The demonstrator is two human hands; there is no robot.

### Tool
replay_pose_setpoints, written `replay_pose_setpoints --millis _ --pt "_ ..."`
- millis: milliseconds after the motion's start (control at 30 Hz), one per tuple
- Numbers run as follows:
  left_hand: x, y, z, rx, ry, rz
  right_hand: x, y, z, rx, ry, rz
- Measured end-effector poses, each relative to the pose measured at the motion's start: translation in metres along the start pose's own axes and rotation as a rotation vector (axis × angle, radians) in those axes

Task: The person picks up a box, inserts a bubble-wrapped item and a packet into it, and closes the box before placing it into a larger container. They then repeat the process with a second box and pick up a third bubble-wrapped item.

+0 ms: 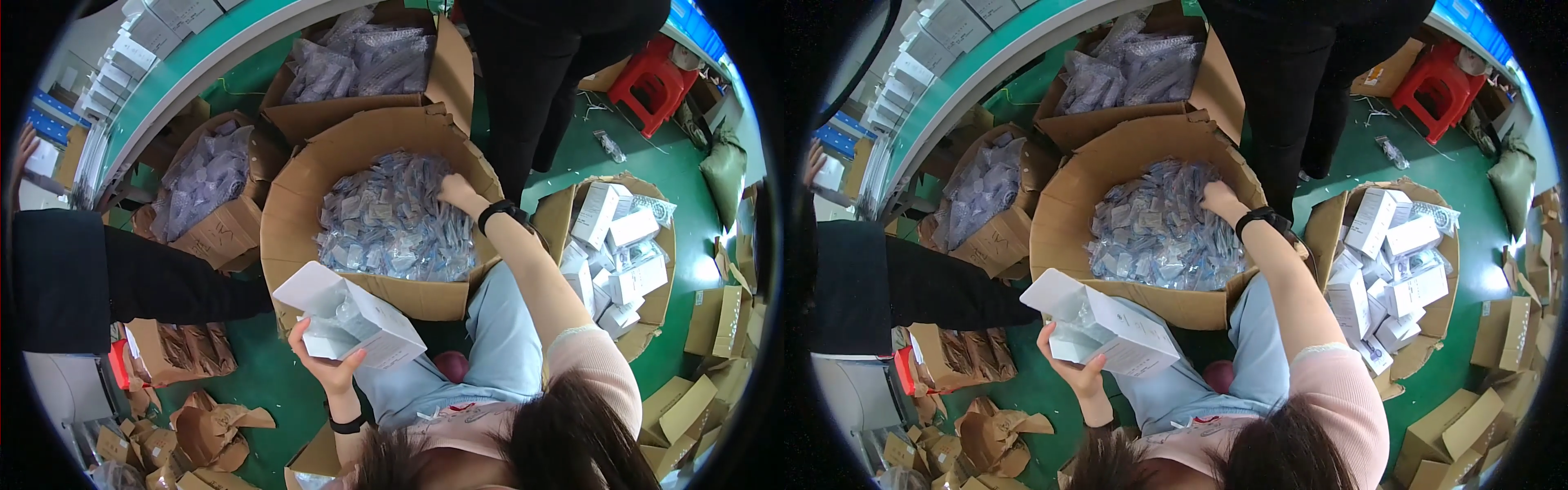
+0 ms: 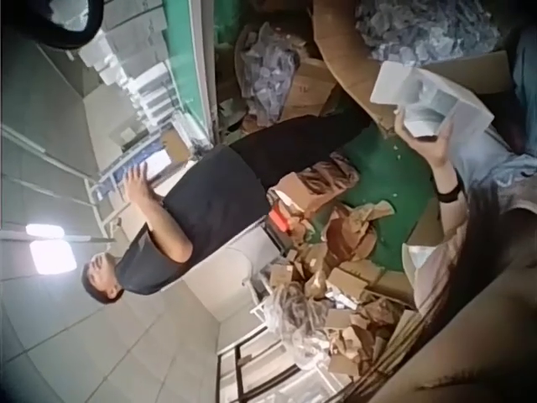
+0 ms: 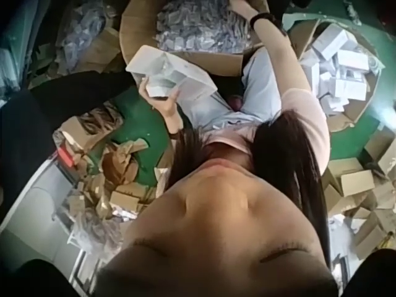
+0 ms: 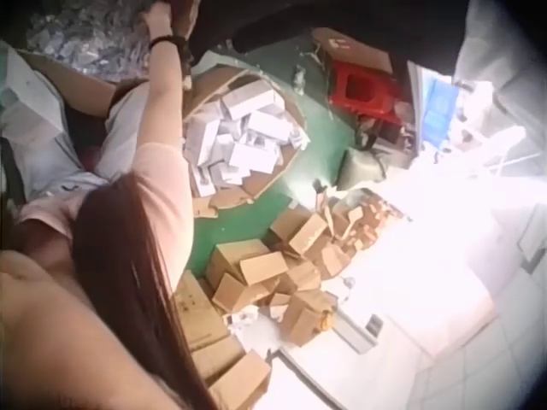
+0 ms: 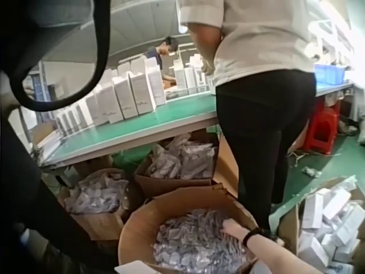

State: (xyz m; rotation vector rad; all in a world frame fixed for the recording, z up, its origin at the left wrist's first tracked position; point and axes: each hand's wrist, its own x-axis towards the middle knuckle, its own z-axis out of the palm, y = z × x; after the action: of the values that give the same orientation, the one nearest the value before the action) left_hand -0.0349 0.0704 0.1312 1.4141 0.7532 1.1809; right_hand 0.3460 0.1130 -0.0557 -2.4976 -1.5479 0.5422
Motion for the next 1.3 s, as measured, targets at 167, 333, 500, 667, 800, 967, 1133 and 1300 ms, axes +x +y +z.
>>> replay_pose_setpoints --millis 167,333,500,667,800,967,1133,1300 --pt "-0.009 0.013 0.015 -0.107 -0.119 -0.005 -0.062 -0.017 -0.083 0.282 0.35 -0.237" --pt "-0.014 0.022 0.039 -0.096 -0.262 0.039 -0.18 -0.039 -0.147 0.742 0.689 -0.254" --pt "-0.016 0.04 0.093 -0.063 -0.485 0.194 -0.297 -0.025 -0.156 1.15 0.83 -0.058" --pt "-0.027 0.045 0.151 -0.172 -0.711 0.325 -0.379 -0.035 -0.182 1.639 1.131 -0.025" --pt "-0.033 0.041 0.178 0.039 -0.897 0.399 -0.413 -0.02 -0.193 1.602 1.08 -0.016" --pt "-0.028 0.053 0.182 0.222 -0.875 0.437 -0.419 -0.024 -0.198 1.368 1.087 -0.036" --pt "-0.016 0.071 0.186 0.456 -0.866 0.306 -0.403 -0.062 -0.212 0.707 0.995 -0.125" --pt "-0.003 0.075 0.192 0.572 -0.833 0.142 -0.372 -0.075 -0.209 0.288 0.839 -0.607"
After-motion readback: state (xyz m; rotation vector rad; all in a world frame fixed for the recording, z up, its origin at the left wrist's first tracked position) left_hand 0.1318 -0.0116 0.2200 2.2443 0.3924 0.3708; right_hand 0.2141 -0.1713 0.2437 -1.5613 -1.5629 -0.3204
